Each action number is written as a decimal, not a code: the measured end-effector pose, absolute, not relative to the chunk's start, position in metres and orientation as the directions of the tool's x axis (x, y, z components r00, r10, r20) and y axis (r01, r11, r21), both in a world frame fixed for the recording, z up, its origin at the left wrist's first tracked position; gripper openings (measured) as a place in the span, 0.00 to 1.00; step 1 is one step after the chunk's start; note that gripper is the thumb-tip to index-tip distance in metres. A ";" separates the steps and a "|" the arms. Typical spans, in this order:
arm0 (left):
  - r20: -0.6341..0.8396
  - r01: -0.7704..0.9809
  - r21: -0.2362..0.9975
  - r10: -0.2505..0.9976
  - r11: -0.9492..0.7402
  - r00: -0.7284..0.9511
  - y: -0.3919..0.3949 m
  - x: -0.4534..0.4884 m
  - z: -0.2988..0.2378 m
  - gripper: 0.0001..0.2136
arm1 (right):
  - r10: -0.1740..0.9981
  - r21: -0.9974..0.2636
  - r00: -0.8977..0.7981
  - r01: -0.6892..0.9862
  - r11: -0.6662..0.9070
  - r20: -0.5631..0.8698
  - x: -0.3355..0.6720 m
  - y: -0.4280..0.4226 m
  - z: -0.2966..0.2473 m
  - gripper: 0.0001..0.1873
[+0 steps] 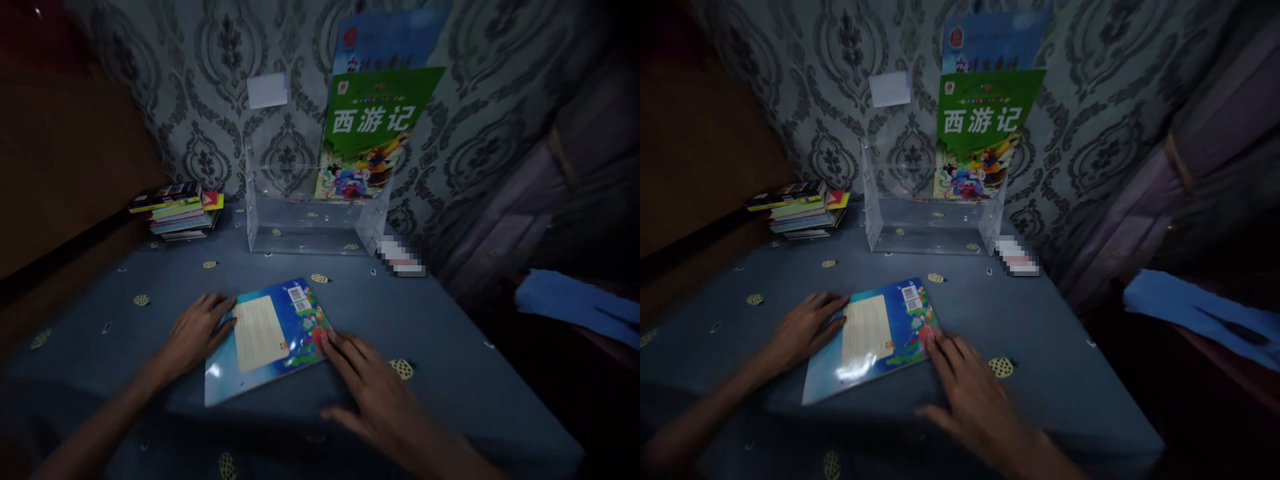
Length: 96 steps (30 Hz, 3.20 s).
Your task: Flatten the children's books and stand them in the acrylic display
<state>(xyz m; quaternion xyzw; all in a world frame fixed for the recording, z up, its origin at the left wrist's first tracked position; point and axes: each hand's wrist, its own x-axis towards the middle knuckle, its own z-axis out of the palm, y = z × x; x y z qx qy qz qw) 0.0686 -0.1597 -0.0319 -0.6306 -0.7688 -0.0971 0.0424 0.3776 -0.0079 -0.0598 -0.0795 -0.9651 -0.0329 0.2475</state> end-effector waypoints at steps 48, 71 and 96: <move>0.023 0.541 0.834 0.973 0.109 -0.231 -0.036 0.017 -0.019 0.29 | 0.529 -0.898 -0.786 0.072 -0.435 -0.319 0.309 -0.025 -0.032 0.30; 0.298 0.977 0.159 0.937 0.138 -0.181 -0.044 0.075 -0.076 0.22 | 0.188 -0.816 -0.893 0.267 -0.512 -0.409 0.283 0.022 -0.051 0.27; 0.143 0.908 0.402 0.988 -0.115 0.062 -0.103 0.120 -0.015 0.15 | 0.058 -0.743 -0.888 0.344 -0.574 -0.456 0.292 0.046 -0.030 0.13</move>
